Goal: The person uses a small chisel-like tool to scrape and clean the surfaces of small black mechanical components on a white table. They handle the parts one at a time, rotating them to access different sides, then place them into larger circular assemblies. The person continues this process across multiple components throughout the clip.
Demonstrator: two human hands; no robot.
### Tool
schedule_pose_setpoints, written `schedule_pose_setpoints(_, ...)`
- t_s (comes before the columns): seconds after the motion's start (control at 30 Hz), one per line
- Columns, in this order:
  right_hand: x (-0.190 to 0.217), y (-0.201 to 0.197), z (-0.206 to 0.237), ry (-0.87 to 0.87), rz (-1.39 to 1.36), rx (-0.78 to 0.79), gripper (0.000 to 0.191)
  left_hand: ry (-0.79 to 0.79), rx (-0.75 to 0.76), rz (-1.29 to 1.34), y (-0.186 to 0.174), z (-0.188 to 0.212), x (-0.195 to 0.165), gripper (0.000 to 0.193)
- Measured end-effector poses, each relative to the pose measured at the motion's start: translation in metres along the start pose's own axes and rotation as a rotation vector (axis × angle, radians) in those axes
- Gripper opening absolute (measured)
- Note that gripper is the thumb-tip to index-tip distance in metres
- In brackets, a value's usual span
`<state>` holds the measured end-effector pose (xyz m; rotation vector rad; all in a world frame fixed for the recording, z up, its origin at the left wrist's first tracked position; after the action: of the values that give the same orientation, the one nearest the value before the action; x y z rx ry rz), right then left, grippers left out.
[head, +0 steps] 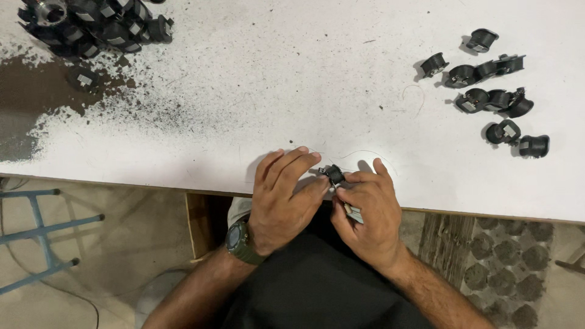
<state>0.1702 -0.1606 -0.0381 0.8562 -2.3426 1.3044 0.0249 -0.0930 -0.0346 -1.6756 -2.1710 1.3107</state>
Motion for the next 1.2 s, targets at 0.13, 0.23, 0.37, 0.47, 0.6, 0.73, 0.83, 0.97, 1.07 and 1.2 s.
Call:
schedule_pose_setpoints(0.13,-0.003,0.003,0.003,0.01,0.017,-0.02,0.031,-0.117,0.088,0.03,0.003,0.0,0.007,0.008)
schedule_pose_setpoints(0.23,-0.004,0.003,0.008,-0.037,0.06,-0.033,0.036,-0.171,0.134,0.039,0.005,-0.001,0.008,0.005)
schedule_pose_setpoints(0.37,0.0,0.007,0.014,-0.175,-0.016,-0.014,0.044,-0.163,0.114,0.084,0.002,-0.003,0.007,0.004)
schedule_pose_setpoints(0.47,-0.001,0.011,0.015,-0.189,-0.001,-0.026,0.045,-0.175,0.109,0.096,0.0,-0.004,0.008,0.005)
schedule_pose_setpoints(0.6,-0.002,0.012,0.012,-0.157,0.043,-0.042,0.04,-0.171,0.113,0.13,0.0,-0.004,0.01,0.006)
schedule_pose_setpoints(0.73,-0.002,0.013,0.009,-0.127,0.094,-0.021,0.034,-0.168,0.123,0.156,0.0,-0.004,0.011,0.008)
schedule_pose_setpoints(0.83,-0.001,0.012,0.006,-0.098,0.071,0.006,0.031,-0.182,0.113,0.134,-0.002,-0.004,0.01,0.007)
schedule_pose_setpoints(0.97,0.004,-0.001,-0.001,-0.097,0.008,0.009,0.029,-0.272,0.051,0.154,-0.01,-0.002,0.015,0.017)
schedule_pose_setpoints(1.07,0.003,-0.016,-0.008,-0.019,0.098,-0.001,0.027,-0.239,0.056,0.115,-0.012,-0.004,0.018,0.026)
schedule_pose_setpoints(1.2,-0.007,-0.014,-0.023,0.094,0.184,0.1,0.042,-0.211,0.116,0.092,-0.009,-0.006,0.019,0.025)
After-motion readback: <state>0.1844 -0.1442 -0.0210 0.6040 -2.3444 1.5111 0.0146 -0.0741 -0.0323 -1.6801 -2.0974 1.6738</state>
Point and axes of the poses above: each hand's wrist, its own z-axis away from the middle knuckle, its own y-axis out of the palm, x = y × z, the point moved 6 cm from there along -z, towards the middle knuckle, and after that the axes turned 1 degree about x, right-handed, at the moved point
